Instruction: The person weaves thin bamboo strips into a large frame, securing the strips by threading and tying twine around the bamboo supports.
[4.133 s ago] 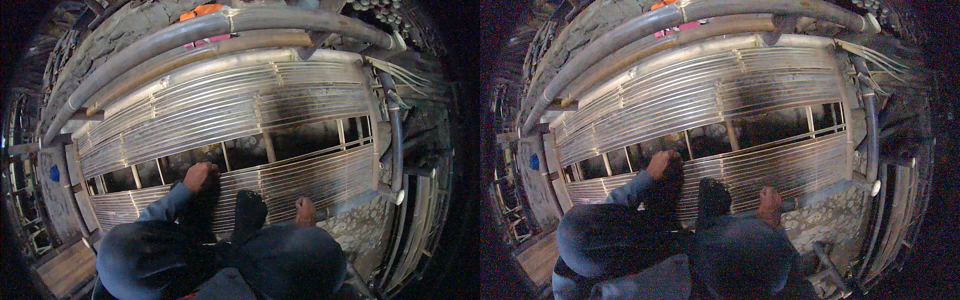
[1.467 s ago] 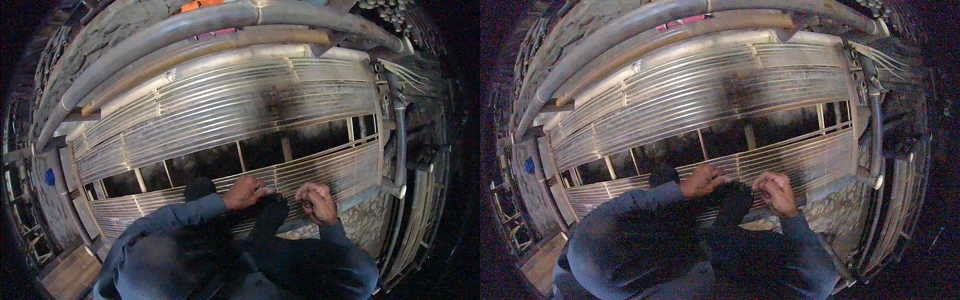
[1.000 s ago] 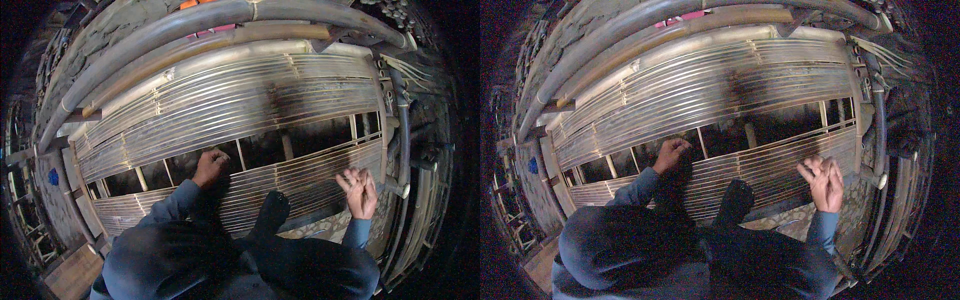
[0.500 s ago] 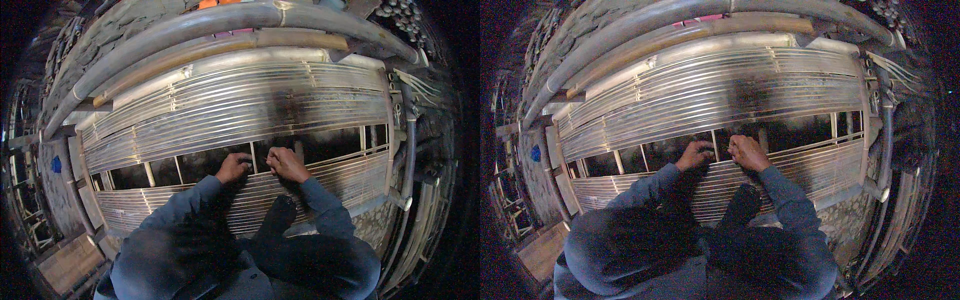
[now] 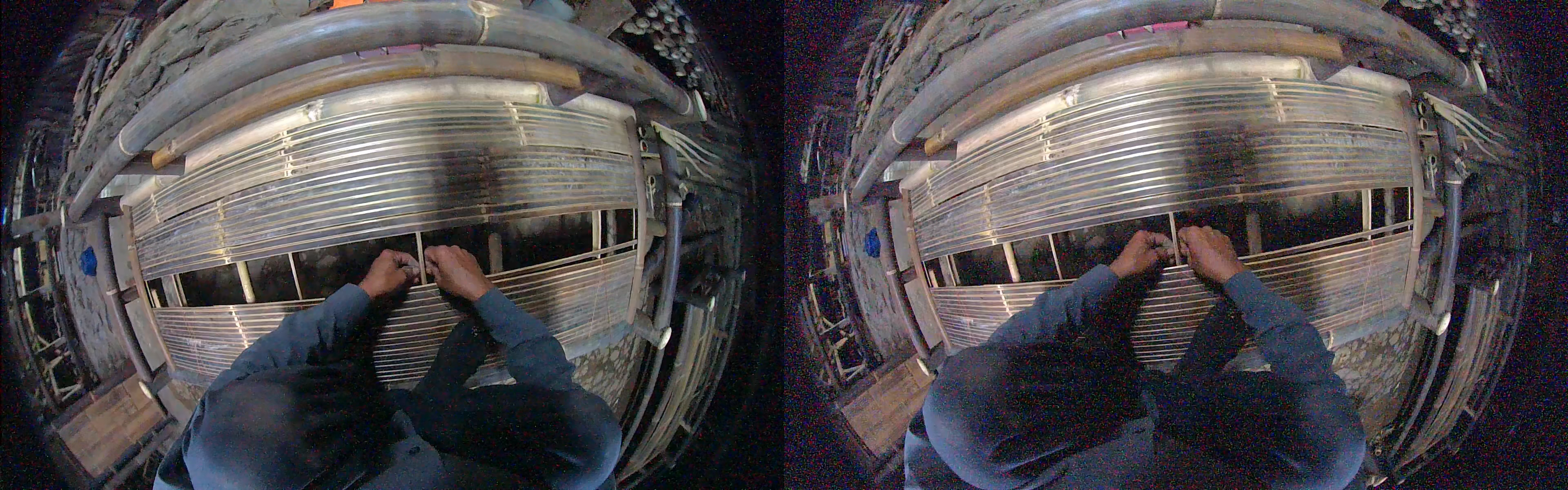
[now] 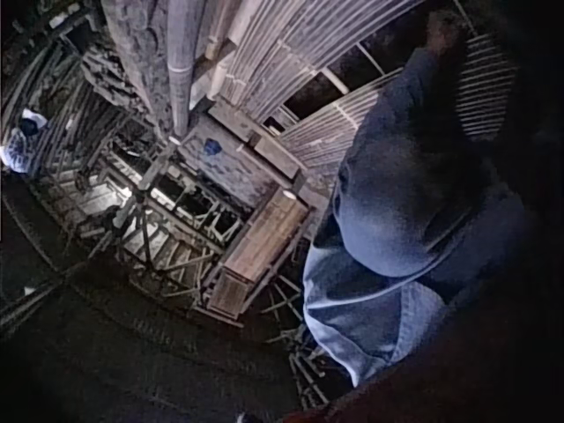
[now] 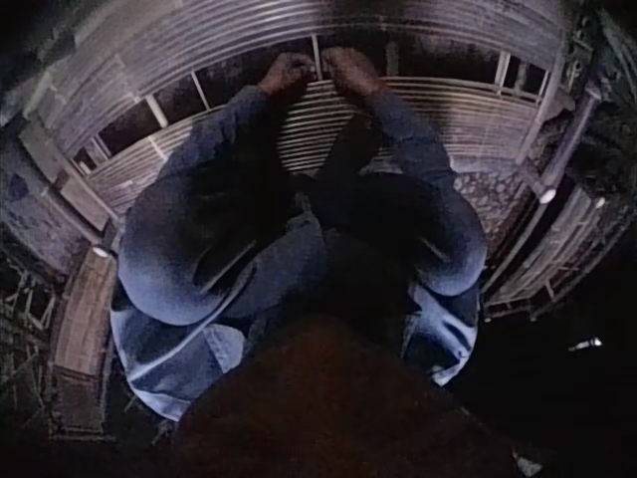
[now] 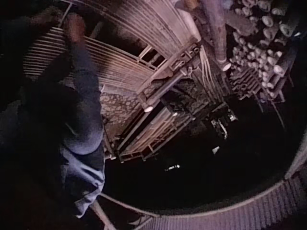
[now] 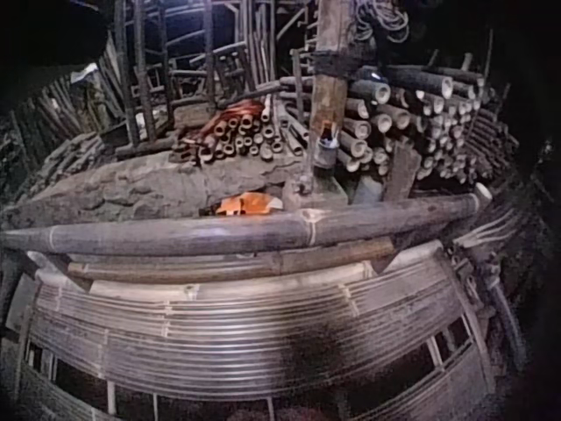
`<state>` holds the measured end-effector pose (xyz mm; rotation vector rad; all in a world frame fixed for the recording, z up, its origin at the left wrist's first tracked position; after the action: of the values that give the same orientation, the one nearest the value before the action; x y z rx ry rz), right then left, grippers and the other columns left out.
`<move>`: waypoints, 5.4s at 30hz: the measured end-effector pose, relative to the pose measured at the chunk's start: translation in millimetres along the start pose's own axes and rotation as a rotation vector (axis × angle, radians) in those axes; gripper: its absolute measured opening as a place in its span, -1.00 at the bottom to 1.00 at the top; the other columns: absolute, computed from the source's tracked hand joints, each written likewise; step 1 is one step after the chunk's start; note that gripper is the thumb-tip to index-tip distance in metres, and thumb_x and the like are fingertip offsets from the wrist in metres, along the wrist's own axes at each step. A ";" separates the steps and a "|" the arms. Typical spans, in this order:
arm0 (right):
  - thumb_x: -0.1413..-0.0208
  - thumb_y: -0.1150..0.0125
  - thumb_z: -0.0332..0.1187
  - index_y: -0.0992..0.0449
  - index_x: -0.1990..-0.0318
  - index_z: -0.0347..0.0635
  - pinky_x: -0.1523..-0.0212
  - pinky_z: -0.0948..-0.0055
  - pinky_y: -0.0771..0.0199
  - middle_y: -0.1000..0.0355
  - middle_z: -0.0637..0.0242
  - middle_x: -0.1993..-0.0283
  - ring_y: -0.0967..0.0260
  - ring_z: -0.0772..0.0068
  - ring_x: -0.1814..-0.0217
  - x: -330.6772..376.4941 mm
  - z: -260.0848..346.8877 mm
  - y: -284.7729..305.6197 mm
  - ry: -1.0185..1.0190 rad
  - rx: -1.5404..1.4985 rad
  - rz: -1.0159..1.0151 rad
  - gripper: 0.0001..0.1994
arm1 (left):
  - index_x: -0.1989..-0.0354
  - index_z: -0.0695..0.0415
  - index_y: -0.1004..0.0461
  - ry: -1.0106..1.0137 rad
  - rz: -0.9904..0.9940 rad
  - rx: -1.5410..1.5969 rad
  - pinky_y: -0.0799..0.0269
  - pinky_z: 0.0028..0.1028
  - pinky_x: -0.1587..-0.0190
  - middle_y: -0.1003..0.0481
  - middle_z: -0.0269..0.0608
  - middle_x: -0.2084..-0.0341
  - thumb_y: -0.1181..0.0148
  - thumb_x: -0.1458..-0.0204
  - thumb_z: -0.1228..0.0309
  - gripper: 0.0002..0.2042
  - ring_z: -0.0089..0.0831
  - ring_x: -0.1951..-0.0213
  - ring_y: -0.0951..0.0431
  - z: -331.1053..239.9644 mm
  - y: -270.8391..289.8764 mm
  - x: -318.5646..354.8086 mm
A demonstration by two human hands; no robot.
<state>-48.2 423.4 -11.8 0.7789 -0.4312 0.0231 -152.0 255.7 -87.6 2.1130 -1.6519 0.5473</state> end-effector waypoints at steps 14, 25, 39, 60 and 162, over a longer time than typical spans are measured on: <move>-0.03 -0.45 -0.33 -0.60 0.26 -0.27 0.03 0.33 -0.47 -0.47 0.25 0.15 -0.43 0.32 0.03 82.7 -12.0 33.9 0.055 -0.516 -0.180 -0.78 | 0.32 0.24 -0.59 -0.296 -0.019 -0.037 -0.47 -0.40 0.19 -0.58 -0.20 0.43 -0.18 -0.20 0.41 -0.85 -0.50 0.34 -0.54 -105.9 14.0 44.2; -0.27 -0.06 -0.50 -0.42 0.06 -0.33 -0.48 -0.10 0.09 -0.30 0.30 0.22 -0.32 0.34 -0.01 411.9 -57.1 206.6 0.254 -1.606 -1.530 -0.86 | 0.14 0.25 -0.56 -0.372 -0.237 -0.071 -0.51 -0.35 0.12 -0.59 -0.11 0.33 -0.12 -0.23 0.42 -0.82 -0.28 0.29 -0.60 -79.1 -8.5 35.6; -0.34 0.06 -0.19 -0.57 0.09 -0.01 0.72 0.61 -0.01 -0.20 0.58 0.56 -0.03 0.70 0.68 518.7 -109.1 168.9 -0.905 -0.838 -1.389 -0.74 | 0.28 0.23 -0.61 -0.193 0.435 -0.508 -0.46 -0.18 0.16 -0.59 0.11 0.36 -0.21 -0.22 0.20 -0.71 0.03 0.25 -0.59 -156.5 -62.0 64.7; -0.10 -0.35 -0.35 -0.59 0.23 -0.14 0.18 0.27 -0.38 -0.51 0.25 0.22 -0.39 0.25 0.04 393.3 -260.0 65.9 -0.835 0.092 -0.953 -0.87 | -0.24 0.36 -0.31 -0.787 0.143 -0.662 -0.44 -0.12 -0.13 -0.50 0.28 0.01 -0.31 -0.01 0.34 -0.38 0.16 -0.06 -0.49 -270.0 -223.5 -148.3; -0.21 -0.14 -0.57 -0.47 0.16 -0.29 0.27 0.35 -0.44 -0.45 0.19 0.44 -0.45 0.35 0.38 238.2 -271.1 230.2 -0.411 -0.220 -0.846 -0.91 | 0.17 0.08 -0.52 -0.078 -0.342 -0.439 -0.48 0.00 0.16 -0.58 0.12 0.22 -0.16 -0.09 0.35 -0.83 0.12 0.15 -0.59 -265.0 -298.4 -198.5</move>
<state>228.2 741.2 64.7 0.6973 -0.4520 -0.9724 78.1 625.2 8.3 2.0308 -1.2611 -0.0075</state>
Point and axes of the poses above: each hand's wrist, its own x-axis away from the middle knuckle, its own y-axis out of the back of the hand, z = x × y, the point moved 2 cm from there along -x, towards the middle knuckle
